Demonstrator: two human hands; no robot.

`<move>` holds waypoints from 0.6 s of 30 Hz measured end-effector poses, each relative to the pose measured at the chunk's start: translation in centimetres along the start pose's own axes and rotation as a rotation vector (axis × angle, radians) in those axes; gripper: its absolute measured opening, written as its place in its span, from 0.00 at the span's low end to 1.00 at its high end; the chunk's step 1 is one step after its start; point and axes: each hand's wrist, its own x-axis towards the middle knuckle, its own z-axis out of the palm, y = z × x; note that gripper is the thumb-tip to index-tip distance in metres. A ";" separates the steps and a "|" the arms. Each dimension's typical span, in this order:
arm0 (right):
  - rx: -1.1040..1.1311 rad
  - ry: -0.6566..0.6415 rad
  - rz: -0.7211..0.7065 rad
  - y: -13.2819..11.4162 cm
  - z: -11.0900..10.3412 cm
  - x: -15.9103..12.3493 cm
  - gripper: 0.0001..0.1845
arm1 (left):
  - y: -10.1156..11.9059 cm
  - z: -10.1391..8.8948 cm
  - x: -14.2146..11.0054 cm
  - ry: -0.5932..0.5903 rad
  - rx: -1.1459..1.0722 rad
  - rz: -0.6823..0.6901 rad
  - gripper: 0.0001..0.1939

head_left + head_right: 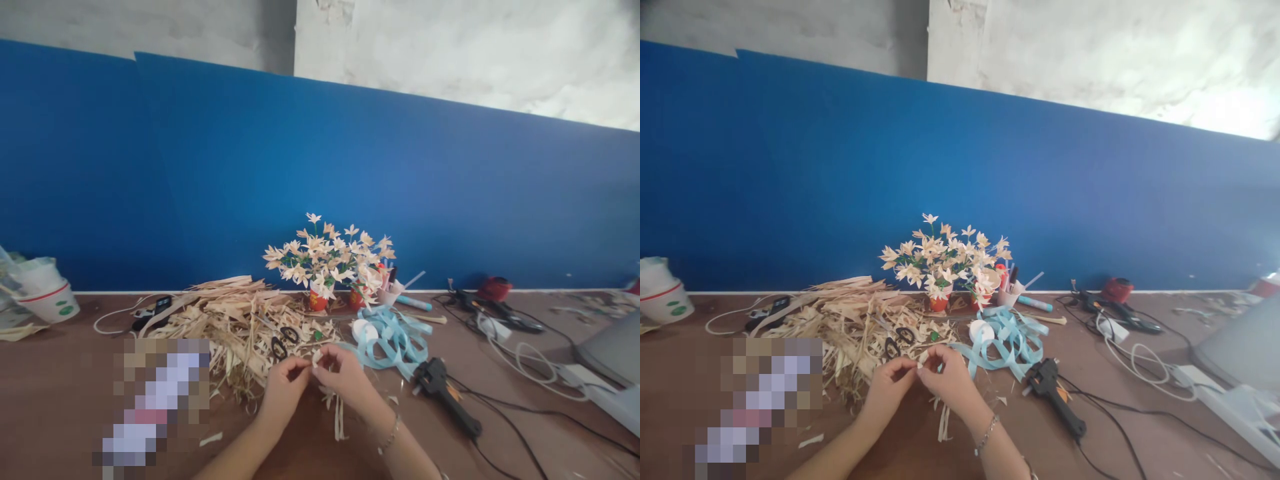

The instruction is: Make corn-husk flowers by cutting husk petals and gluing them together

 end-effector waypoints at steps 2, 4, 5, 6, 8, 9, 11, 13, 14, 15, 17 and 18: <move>-0.060 0.044 -0.018 -0.1 0.1 -0.1 0.01 | 0.1 0.0 0.0 0.006 -0.014 -0.003 0.08; -0.082 0.055 -0.040 -0.2 0.2 -0.2 0.02 | 0.2 0.0 0.0 0.016 -0.028 -0.001 0.07; -0.086 0.053 -0.052 -0.3 0.2 -0.2 0.02 | 0.2 0.0 0.0 0.024 -0.033 -0.001 0.07; -0.088 0.051 -0.063 -0.2 0.3 -0.2 0.02 | 0.2 0.0 0.0 0.029 -0.037 0.000 0.06; -0.090 0.043 -0.083 -0.1 0.3 -0.2 0.02 | 0.2 -0.1 0.0 0.034 -0.048 -0.004 0.06; -0.085 0.036 -0.093 0.0 0.3 -0.3 0.04 | 0.2 -0.1 0.0 0.035 -0.056 -0.006 0.06; -0.066 0.032 -0.122 0.2 0.3 -0.4 0.12 | 0.2 0.0 0.1 0.040 -0.066 -0.004 0.07; -0.056 0.049 -0.169 0.3 0.2 -0.6 0.23 | 0.3 0.0 0.1 0.045 -0.058 0.002 0.07; -0.060 0.063 -0.194 0.3 0.1 -0.7 0.27 | 0.3 0.0 0.0 0.049 -0.050 0.003 0.07; -0.066 0.068 -0.217 0.3 -0.1 -0.8 0.30 | 0.4 0.0 0.0 0.053 -0.043 0.000 0.07; -0.069 0.057 -0.254 0.0 -0.4 -0.9 0.29 | 0.5 0.0 0.0 0.055 -0.037 -0.015 0.07; -0.062 0.058 -0.264 -0.1 -0.5 -0.9 0.26 | 0.5 0.0 0.0 0.051 -0.034 -0.020 0.07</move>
